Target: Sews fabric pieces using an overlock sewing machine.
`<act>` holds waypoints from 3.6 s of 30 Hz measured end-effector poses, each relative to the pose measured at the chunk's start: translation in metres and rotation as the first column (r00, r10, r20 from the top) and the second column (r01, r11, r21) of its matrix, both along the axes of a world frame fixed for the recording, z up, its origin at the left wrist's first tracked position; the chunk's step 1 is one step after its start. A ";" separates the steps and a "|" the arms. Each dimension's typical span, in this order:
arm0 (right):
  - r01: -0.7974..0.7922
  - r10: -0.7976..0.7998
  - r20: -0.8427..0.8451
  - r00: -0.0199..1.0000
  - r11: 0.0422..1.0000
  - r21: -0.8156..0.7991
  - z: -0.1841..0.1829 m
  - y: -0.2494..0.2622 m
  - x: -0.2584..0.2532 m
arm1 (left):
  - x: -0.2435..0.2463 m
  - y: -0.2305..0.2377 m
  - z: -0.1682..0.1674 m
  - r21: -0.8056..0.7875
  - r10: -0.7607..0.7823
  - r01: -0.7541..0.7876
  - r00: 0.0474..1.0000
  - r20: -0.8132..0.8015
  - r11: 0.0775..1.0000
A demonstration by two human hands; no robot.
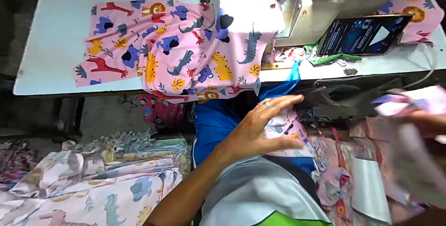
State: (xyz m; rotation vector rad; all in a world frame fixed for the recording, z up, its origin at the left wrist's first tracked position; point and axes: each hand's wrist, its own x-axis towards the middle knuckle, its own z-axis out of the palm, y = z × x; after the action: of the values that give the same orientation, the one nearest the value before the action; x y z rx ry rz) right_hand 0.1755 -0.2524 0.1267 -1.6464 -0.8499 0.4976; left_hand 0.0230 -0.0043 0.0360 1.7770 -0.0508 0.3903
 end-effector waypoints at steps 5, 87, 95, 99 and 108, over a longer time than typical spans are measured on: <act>-0.298 0.279 0.112 0.954 0.931 0.211 -0.033 0.057 -0.010 | -0.001 0.006 0.015 -0.148 -0.039 0.050 0.996 0.074 0.988; 0.188 -0.039 -0.320 0.947 0.874 0.449 -0.101 0.211 0.012 | 0.077 0.141 0.081 0.716 0.452 -0.391 0.884 0.118 0.578; 0.225 -0.007 -0.398 0.917 0.835 0.503 -0.096 0.217 0.013 | 0.085 0.136 0.077 0.765 0.501 -0.425 0.851 0.156 0.484; 0.187 -0.002 -0.360 0.933 0.857 0.481 -0.093 0.214 0.010 | 0.079 0.130 0.070 0.754 0.514 -0.453 0.839 0.181 0.475; 0.176 -0.049 -0.258 0.965 0.850 0.496 -0.093 0.203 0.004 | 0.089 0.120 0.066 0.683 0.497 -0.510 0.833 0.241 0.523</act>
State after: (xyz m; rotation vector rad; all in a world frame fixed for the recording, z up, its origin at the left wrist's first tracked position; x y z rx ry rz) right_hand 0.1798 -0.0497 0.0334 -1.1048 -0.6317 0.3343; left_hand 0.1117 0.1158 0.1021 2.5941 0.3714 0.9095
